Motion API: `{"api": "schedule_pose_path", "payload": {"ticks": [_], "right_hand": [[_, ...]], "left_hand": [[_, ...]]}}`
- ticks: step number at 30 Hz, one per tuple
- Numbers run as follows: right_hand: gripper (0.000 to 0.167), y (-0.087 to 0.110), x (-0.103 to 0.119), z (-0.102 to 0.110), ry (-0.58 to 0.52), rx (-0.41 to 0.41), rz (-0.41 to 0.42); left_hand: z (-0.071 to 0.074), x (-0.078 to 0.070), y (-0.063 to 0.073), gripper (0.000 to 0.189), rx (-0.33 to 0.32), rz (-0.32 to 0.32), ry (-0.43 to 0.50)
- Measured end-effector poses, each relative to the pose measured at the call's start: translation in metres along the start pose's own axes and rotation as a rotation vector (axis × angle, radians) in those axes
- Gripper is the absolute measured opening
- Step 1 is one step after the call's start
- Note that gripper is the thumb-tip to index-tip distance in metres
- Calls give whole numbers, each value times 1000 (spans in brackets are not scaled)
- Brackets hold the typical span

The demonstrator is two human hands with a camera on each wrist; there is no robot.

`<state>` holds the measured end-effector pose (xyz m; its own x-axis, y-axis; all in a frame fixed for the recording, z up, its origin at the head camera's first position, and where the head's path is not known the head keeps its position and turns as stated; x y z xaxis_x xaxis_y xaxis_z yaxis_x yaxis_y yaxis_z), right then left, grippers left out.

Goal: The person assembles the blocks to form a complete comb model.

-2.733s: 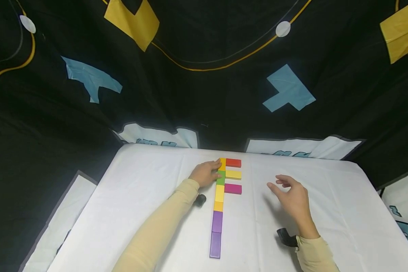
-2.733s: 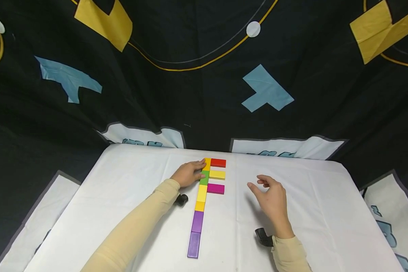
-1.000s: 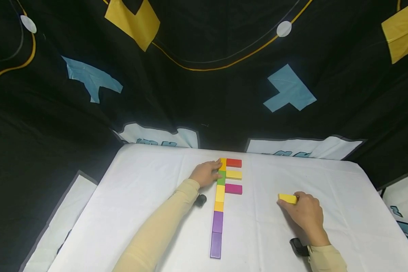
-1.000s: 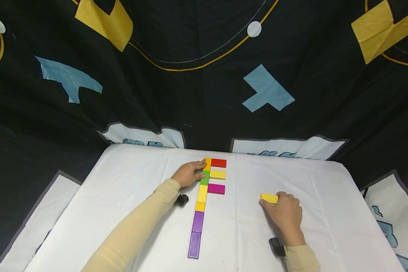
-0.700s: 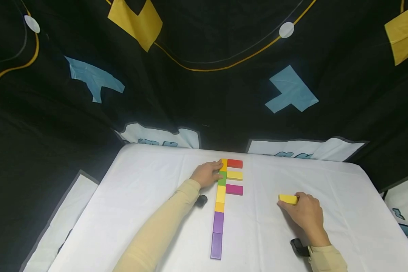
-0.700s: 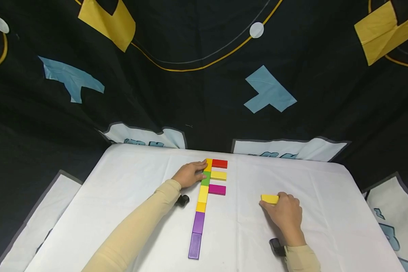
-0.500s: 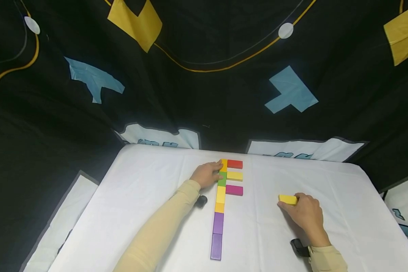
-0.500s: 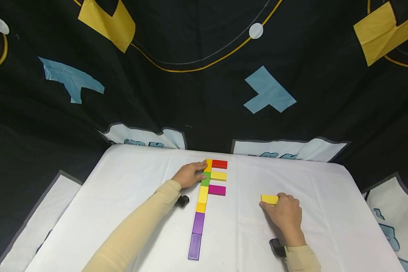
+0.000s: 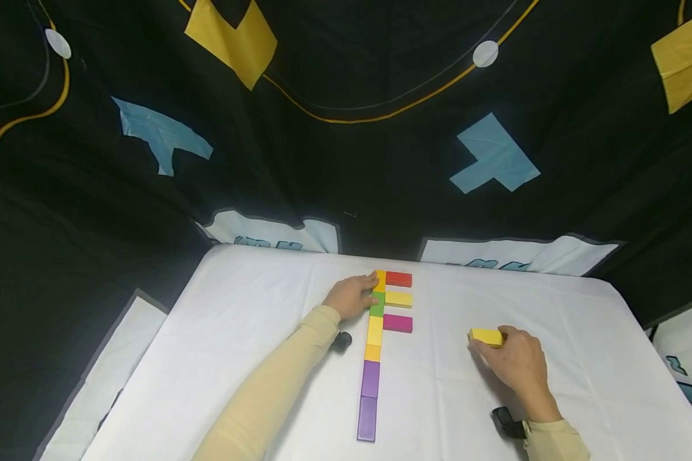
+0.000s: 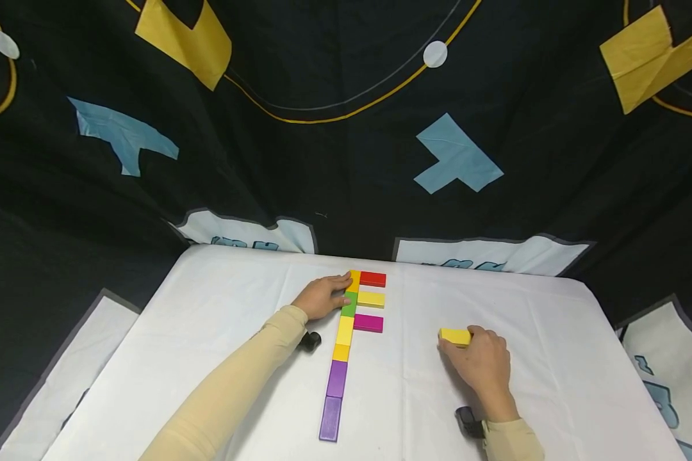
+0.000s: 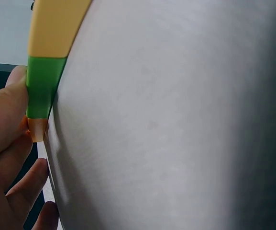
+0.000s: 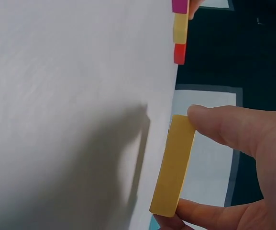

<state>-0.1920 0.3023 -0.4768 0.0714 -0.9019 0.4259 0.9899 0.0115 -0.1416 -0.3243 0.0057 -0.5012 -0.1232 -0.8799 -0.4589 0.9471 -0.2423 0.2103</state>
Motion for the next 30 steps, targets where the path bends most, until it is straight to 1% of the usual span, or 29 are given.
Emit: {"api": "schedule_pose_path", "payload": {"ticks": [11, 21, 30], "right_hand": [[72, 5, 20, 0, -50, -31, 24], [65, 4, 45, -3, -16, -66, 81], [62, 3, 68, -12, 6, -66, 133]], "left_hand": [[-4, 0, -1, 58, 3, 3, 4], [-2, -2, 1, 58, 2, -5, -6], [-1, 0, -1, 58, -2, 2, -4]]}}
Point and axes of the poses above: each hand's wrist, its own y-axis away from the middle knuckle, its own z-axis out of the back of the hand, x = y × z, the point moved 9 cm from there along -y, towards the middle knuckle, and after that the axes turned 15 degrees about z, right-handed, at the moved point
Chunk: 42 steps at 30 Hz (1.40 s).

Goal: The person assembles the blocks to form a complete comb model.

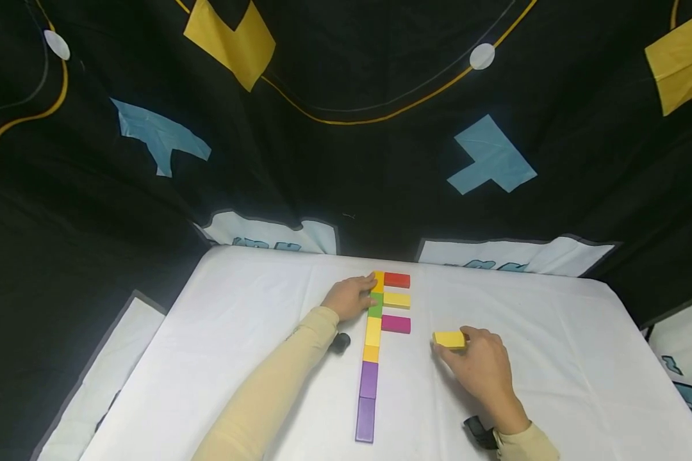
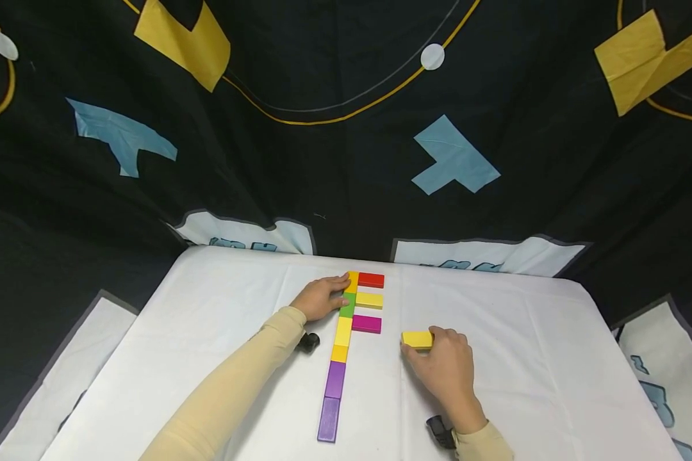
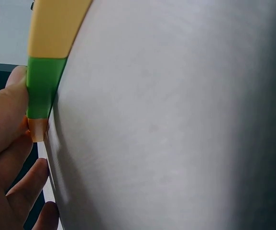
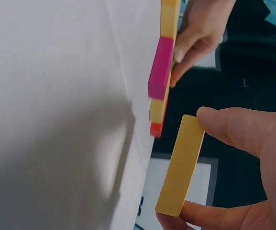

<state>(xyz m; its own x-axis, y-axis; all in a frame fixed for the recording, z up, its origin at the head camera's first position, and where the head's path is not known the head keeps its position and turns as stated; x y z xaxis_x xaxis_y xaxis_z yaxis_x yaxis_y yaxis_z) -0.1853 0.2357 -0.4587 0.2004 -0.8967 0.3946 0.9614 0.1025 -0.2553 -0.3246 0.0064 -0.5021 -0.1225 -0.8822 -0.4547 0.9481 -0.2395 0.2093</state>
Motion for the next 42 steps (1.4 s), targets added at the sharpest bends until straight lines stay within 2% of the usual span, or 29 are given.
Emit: {"api": "schedule_pose_path", "payload": {"ticks": [7, 19, 24, 30, 42], "right_hand": [[61, -3, 14, -7, 10, -15, 43], [63, -5, 35, -25, 41, 48, 43], [62, -7, 44, -36, 80, 92, 37], [60, -10, 56, -42, 99, 94, 96], [59, -15, 66, -54, 176, 122, 131]], "left_hand": [[0, 0, 0, 58, 1, 7, -8], [-1, 4, 1, 58, 6, 38, 22], [-2, 3, -1, 58, 0, 31, 5], [-1, 2, -1, 58, -1, 21, -3], [0, 0, 0, 58, -9, 8, -7]]}}
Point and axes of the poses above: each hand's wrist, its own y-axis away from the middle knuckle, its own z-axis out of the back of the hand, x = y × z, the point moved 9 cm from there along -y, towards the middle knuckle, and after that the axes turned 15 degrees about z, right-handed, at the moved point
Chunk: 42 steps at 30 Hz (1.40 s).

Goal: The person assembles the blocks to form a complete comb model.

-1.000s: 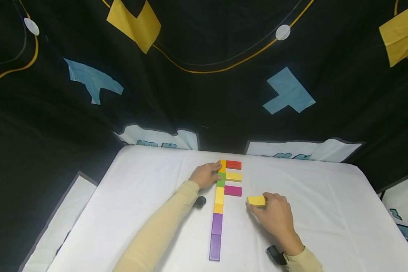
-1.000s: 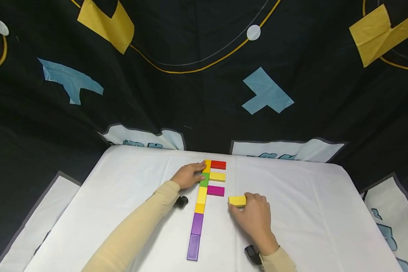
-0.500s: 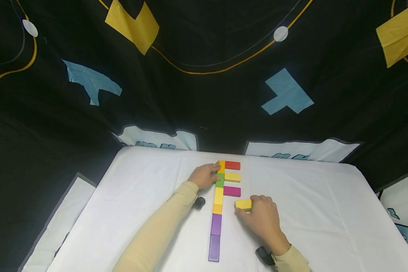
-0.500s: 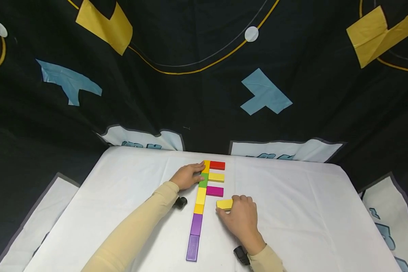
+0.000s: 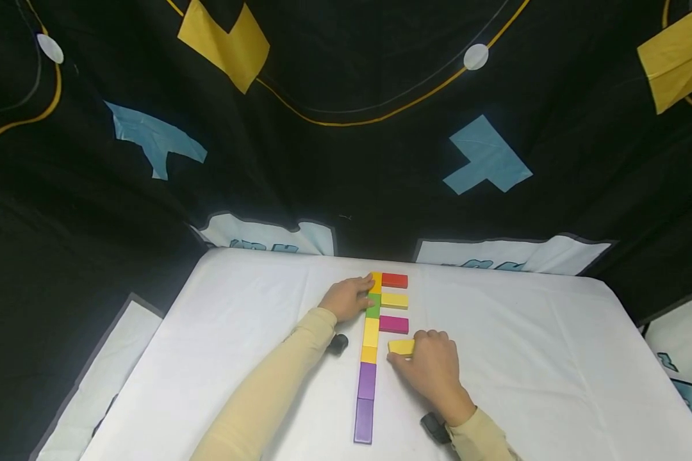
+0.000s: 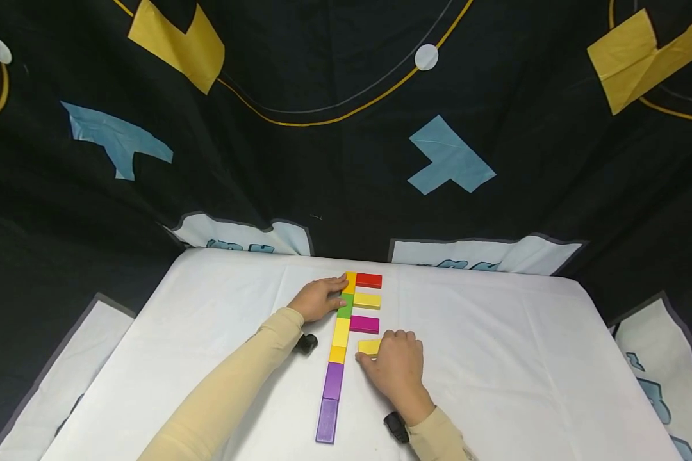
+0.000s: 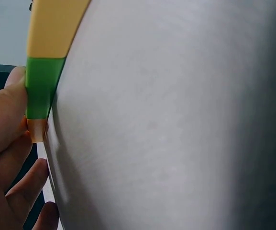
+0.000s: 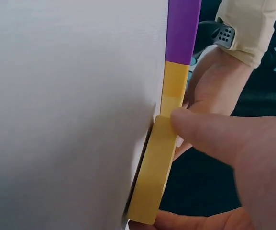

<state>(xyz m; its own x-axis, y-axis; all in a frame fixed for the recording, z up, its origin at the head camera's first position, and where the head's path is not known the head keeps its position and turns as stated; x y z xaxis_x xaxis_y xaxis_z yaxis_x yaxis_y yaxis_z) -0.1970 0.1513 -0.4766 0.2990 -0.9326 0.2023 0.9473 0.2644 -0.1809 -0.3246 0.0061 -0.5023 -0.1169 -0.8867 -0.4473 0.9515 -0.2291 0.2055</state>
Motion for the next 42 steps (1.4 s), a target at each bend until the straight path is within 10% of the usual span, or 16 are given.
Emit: {"api": "schedule_pose_path", "payload": {"ticks": [18, 42], "right_hand": [[33, 3, -26, 0, -282, 48, -11], [29, -3, -16, -2, -298, 23, 11]], "left_hand": [[0, 1, -1, 57, 0, -3, 5], [0, 1, -1, 58, 2, 1, 13]]}}
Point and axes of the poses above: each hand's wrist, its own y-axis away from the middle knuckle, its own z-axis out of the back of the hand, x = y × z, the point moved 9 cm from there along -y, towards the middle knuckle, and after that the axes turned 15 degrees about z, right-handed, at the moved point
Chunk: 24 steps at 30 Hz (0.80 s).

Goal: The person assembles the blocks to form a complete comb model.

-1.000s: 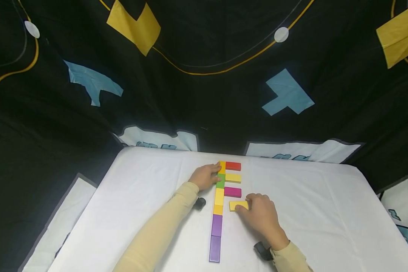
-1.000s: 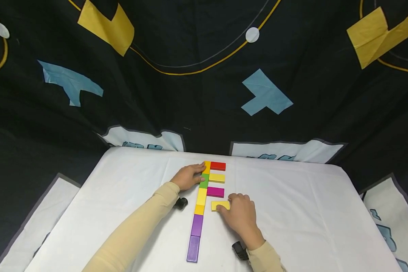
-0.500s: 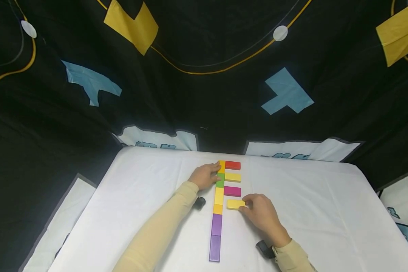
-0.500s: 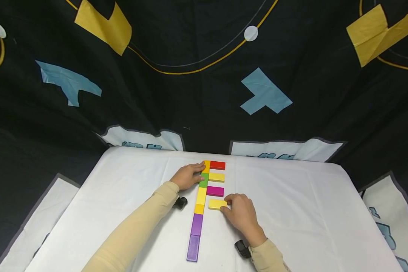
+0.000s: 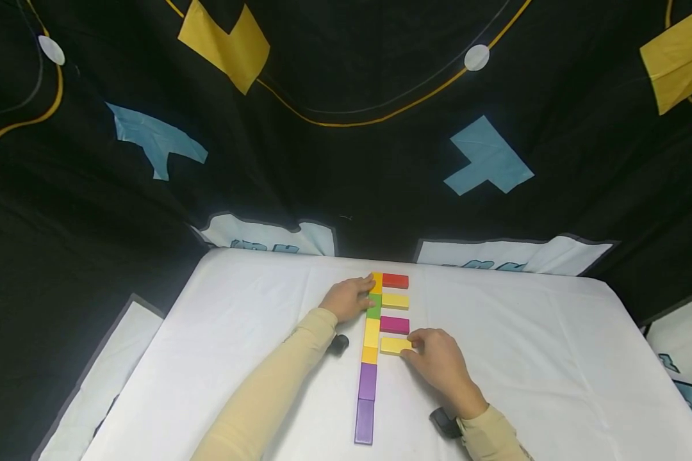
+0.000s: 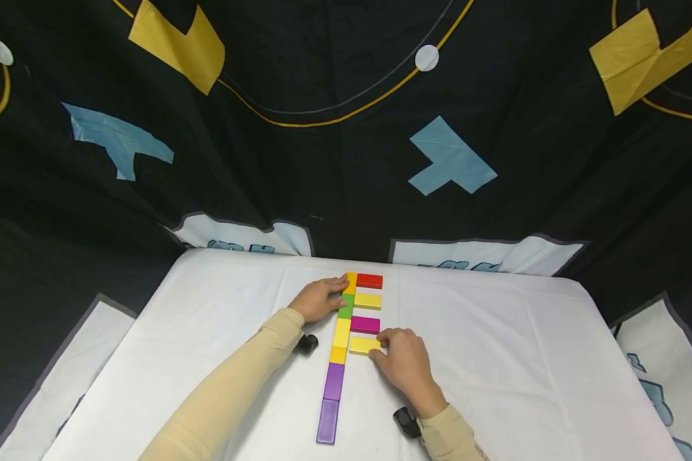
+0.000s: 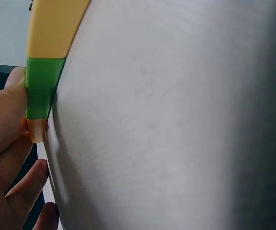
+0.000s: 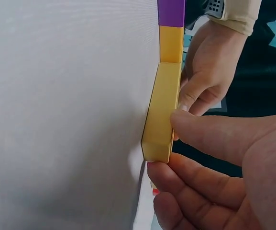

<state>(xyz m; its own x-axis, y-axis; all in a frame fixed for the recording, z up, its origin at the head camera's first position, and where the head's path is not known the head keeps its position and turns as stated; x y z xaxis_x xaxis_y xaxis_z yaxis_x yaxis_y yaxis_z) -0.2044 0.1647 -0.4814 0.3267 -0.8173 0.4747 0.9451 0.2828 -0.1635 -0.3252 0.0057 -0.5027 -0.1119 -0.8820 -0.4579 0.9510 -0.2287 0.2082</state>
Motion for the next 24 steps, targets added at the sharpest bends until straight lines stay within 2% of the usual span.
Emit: {"api": "schedule_pose_path", "payload": {"ticks": [5, 18, 24], "right_hand": [[29, -1, 1, -1, 2, 4, -2], [30, -2, 1, -3, 7, -1, 5], [31, -1, -4, 5, -7, -24, -35]], "left_hand": [[1, -1, 1, 58, -8, -11, -4], [1, 0, 1, 58, -1, 9, -4], [1, -1, 1, 57, -4, -1, 1]]}}
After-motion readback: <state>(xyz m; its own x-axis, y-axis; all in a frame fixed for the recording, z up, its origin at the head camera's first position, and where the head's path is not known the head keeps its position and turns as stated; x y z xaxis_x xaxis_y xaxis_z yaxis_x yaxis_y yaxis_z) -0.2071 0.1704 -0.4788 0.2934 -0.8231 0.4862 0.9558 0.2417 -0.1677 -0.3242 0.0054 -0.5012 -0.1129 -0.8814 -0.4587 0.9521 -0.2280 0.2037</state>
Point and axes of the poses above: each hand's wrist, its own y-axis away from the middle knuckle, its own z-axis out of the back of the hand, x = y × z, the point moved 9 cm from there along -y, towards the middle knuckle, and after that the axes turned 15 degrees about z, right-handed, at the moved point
